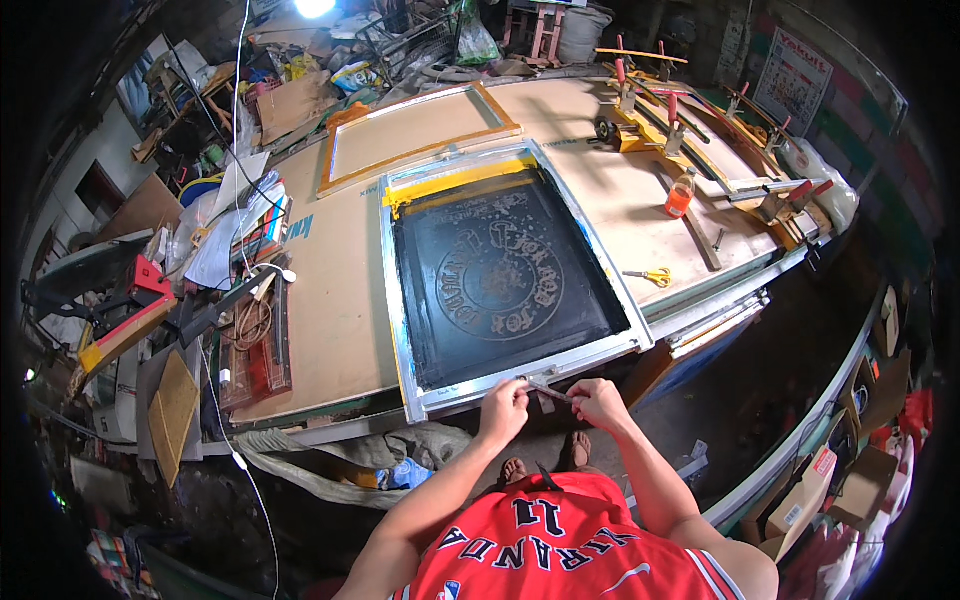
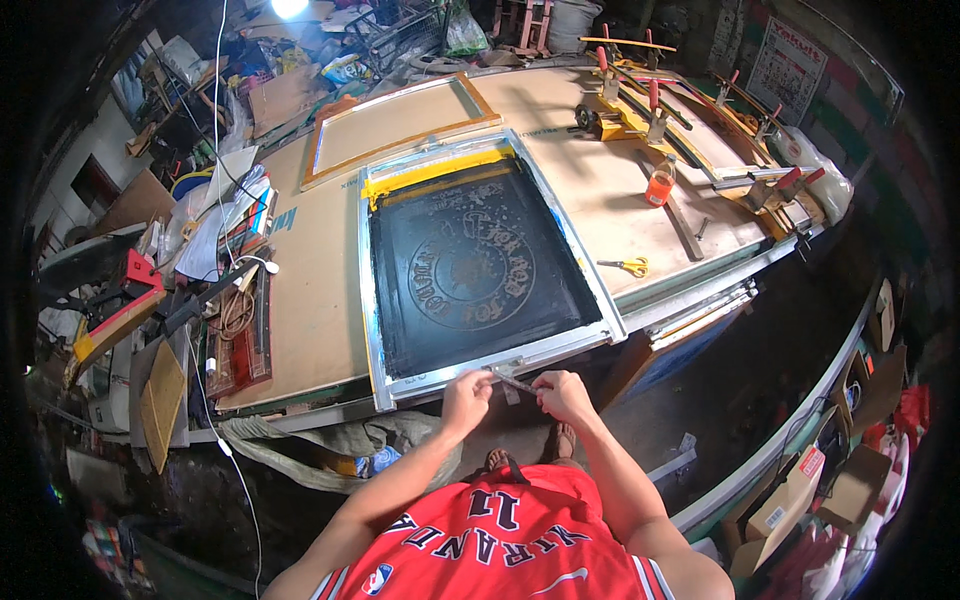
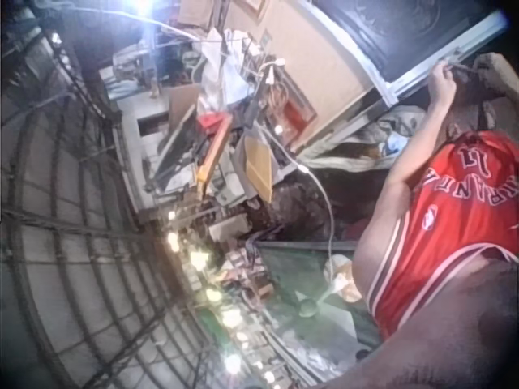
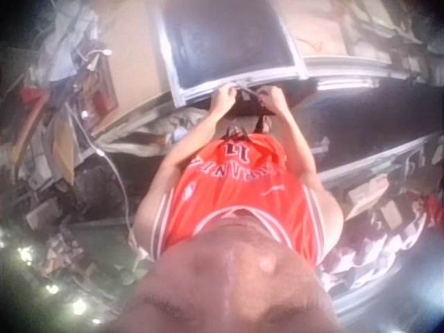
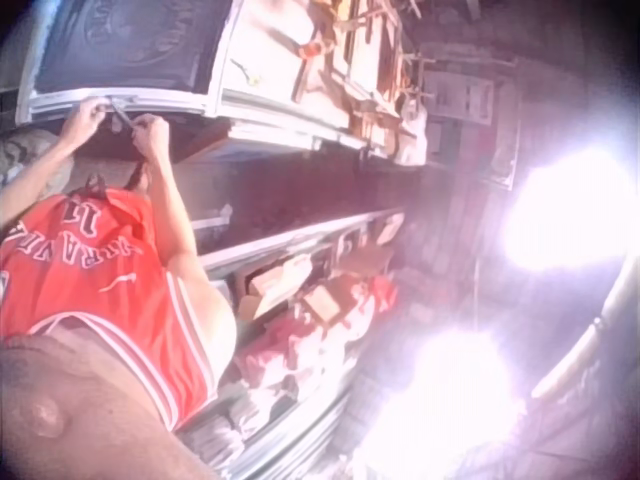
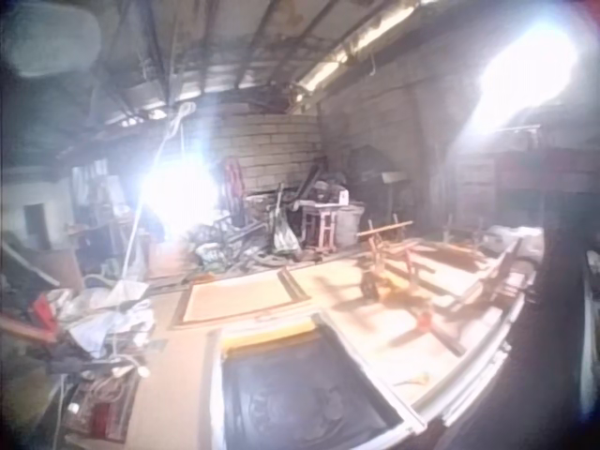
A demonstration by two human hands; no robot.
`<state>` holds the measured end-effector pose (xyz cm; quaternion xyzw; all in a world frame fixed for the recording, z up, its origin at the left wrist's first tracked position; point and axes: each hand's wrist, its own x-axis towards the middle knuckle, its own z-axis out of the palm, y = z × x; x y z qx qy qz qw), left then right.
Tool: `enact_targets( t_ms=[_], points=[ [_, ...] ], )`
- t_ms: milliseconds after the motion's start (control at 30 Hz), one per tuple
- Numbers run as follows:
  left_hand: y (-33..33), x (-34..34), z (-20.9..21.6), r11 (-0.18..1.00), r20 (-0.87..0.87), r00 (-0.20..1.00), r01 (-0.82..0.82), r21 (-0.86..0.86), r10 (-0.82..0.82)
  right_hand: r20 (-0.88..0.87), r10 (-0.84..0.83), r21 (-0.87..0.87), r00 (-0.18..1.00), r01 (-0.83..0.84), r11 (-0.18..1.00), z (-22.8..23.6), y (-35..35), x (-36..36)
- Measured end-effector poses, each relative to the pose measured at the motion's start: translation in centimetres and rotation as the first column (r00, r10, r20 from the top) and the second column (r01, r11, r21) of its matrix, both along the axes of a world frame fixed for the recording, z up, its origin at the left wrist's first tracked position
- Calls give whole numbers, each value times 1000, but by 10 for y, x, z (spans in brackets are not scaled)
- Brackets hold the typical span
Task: The person assembles a screen printing frame by attaching metal clamps to its edges. They use a wrench to tighten the clamps, flip the frame to access different sides, and secure the frame to the printing table.
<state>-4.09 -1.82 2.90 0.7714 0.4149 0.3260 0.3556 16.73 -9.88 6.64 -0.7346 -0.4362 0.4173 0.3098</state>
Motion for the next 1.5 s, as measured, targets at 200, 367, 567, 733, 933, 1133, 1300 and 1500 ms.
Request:
enact_targets(
  t_ms=[200, 367, 567, 733, 933, 1133, 1300, 1500],
  points=[
    [28, -3, 1, 991, -111, 993, -14, 137, 29, 127, 115, 81, 985, -126, 989, -23, 38, 36],
    [35, -10, -2, 992, -89, 994, 70, 107, -61, 263, 214, 201, 941, -270, 941, -23, 73, 47],
    [33, -8, 3, 984, -61, 995, 90, 156, -82, 207, 329, 163, 922, -364, 917, -16, 97, 59],
    [34, -3, -12, 986, -194, 981, 10, 168, 23, -47, 396, 123, 917, -388, 913, 0, 110, 59],
    [31, 2, 0, 997, -42, 998, -51, 56, 53, 99, 83, 213, 992, -103, 972, -35, 146, 55],
    [35, -9, -2, 992, -100, 992, 80, 96, -71, 351, -96, 586, 931, -138, 799, -42, 144, 39],
    [36, -6, 12, 944, -328, 944, 139, 301, -34, 520, -30, 235, 854, -109, 966, 6, 70, 6],
    [40, 2, -3, 949, -309, 950, 142, 281, -51, 419, 79, 179, 904, -168, 969, -13, 16, -33]
  ],
)
